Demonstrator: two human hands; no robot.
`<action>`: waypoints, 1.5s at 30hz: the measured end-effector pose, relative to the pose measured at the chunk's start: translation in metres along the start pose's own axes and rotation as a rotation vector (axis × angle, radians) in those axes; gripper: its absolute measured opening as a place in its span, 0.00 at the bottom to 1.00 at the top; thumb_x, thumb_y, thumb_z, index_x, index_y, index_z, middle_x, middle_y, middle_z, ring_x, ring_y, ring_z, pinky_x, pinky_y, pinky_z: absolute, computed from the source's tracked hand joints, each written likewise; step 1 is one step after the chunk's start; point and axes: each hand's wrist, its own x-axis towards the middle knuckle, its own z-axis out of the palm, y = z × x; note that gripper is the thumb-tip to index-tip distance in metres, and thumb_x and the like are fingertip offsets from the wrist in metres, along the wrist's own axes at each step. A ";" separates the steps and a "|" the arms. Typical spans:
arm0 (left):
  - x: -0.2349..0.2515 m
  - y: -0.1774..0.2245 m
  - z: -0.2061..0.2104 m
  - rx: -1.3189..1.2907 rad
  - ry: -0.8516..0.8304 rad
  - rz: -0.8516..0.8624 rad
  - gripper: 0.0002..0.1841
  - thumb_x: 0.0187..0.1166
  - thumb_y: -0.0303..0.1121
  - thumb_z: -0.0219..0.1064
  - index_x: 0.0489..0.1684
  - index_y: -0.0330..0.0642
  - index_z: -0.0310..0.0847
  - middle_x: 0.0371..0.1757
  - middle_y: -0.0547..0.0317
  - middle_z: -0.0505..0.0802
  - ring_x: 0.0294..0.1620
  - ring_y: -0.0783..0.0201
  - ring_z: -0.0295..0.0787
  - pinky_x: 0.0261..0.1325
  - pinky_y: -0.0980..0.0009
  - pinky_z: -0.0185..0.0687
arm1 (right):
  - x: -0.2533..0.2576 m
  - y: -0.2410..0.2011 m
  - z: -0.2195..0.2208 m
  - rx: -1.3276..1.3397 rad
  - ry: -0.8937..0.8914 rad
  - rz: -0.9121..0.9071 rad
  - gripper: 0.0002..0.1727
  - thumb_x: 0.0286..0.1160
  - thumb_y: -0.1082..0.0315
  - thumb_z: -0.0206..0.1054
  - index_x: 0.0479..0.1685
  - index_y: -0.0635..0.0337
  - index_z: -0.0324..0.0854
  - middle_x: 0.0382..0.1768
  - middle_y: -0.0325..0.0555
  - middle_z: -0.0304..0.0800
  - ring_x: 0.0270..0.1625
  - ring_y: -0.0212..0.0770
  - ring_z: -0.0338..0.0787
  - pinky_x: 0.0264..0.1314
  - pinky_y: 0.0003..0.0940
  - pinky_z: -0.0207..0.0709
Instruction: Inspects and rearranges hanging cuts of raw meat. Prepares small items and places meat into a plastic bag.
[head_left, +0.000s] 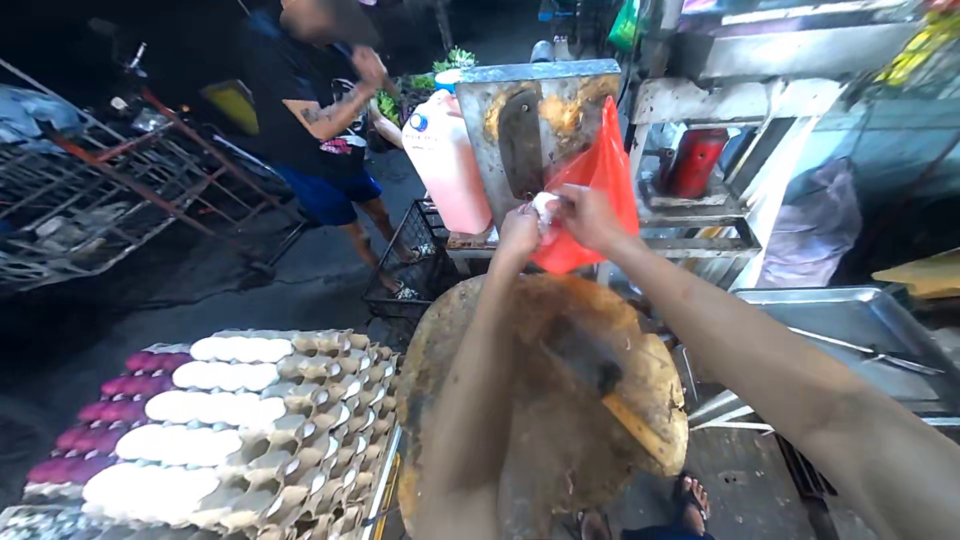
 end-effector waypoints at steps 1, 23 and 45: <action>0.006 0.003 0.003 0.024 0.039 -0.007 0.21 0.95 0.43 0.45 0.58 0.38 0.81 0.30 0.56 0.81 0.24 0.63 0.74 0.30 0.63 0.75 | 0.006 -0.001 0.001 -0.048 0.014 -0.016 0.13 0.85 0.65 0.64 0.56 0.59 0.90 0.48 0.54 0.95 0.52 0.51 0.94 0.62 0.56 0.85; 0.061 -0.030 0.021 0.843 0.069 0.076 0.19 0.87 0.45 0.57 0.55 0.40 0.87 0.54 0.35 0.92 0.58 0.33 0.90 0.53 0.29 0.82 | 0.042 0.067 0.014 -0.506 -0.552 0.274 0.29 0.75 0.66 0.70 0.78 0.54 0.75 0.59 0.65 0.89 0.63 0.69 0.88 0.60 0.73 0.80; 0.065 -0.043 0.031 0.728 0.194 0.153 0.15 0.87 0.40 0.57 0.58 0.44 0.86 0.49 0.37 0.94 0.53 0.34 0.92 0.52 0.32 0.83 | 0.049 0.067 0.029 -0.221 -0.400 0.283 0.10 0.78 0.64 0.70 0.49 0.58 0.91 0.48 0.59 0.93 0.55 0.62 0.92 0.59 0.69 0.81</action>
